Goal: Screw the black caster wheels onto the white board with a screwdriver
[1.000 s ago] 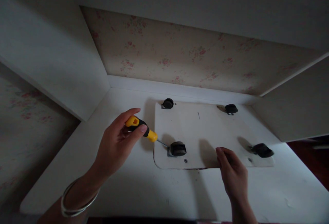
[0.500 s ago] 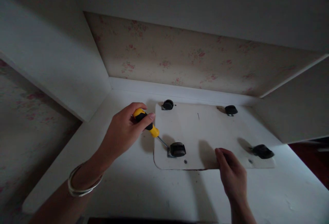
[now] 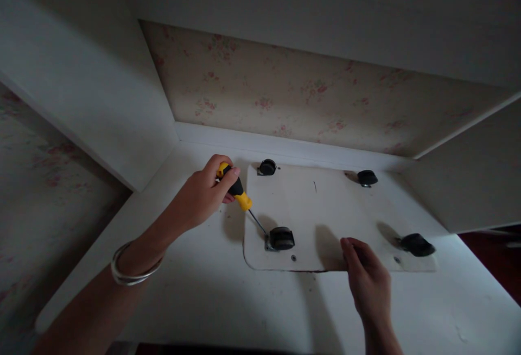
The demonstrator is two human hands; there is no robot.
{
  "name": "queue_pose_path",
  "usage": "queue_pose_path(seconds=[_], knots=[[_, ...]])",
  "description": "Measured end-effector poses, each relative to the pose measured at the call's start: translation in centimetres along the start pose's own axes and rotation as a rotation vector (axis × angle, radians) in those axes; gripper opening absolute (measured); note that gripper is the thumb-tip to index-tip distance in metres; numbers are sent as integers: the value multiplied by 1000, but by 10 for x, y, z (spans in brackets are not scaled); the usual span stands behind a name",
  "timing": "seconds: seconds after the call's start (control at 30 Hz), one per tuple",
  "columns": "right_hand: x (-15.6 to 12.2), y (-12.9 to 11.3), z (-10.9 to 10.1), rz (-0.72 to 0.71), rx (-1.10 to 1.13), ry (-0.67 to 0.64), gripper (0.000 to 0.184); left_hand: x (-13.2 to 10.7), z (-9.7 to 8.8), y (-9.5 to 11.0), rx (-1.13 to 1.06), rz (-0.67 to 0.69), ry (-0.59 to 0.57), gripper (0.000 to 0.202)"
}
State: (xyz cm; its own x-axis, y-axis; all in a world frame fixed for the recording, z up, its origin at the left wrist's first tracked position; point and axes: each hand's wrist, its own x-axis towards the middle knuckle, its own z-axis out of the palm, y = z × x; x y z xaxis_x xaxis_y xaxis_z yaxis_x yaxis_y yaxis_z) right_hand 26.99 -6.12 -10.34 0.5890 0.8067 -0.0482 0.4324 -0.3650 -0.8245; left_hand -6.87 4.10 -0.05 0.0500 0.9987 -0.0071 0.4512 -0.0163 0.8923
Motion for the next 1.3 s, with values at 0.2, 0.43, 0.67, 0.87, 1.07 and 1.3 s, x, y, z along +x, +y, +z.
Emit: queue_pose_path(seconds=[0.2, 0.43, 0.67, 0.87, 1.07, 1.3], knots=[[0, -1, 2, -5, -8, 10, 51, -9, -4, 5, 87, 44, 30, 36], [-1, -1, 0, -22, 1, 5, 48, -19, 4, 11, 238, 53, 24, 37], [3, 6, 0, -72, 63, -12, 44, -27, -6, 19, 96, 96, 251, 33], [-4, -75, -19, -458, 150, -196, 26, -33, -2, 29, 126, 243, 306, 47], [-32, -198, 2, -966, -17, -644, 68, -35, 14, 38, -54, 252, 271, 47], [-33, -229, 40, -1278, -98, -766, 64, -43, 10, 29, -308, 246, 187, 49]])
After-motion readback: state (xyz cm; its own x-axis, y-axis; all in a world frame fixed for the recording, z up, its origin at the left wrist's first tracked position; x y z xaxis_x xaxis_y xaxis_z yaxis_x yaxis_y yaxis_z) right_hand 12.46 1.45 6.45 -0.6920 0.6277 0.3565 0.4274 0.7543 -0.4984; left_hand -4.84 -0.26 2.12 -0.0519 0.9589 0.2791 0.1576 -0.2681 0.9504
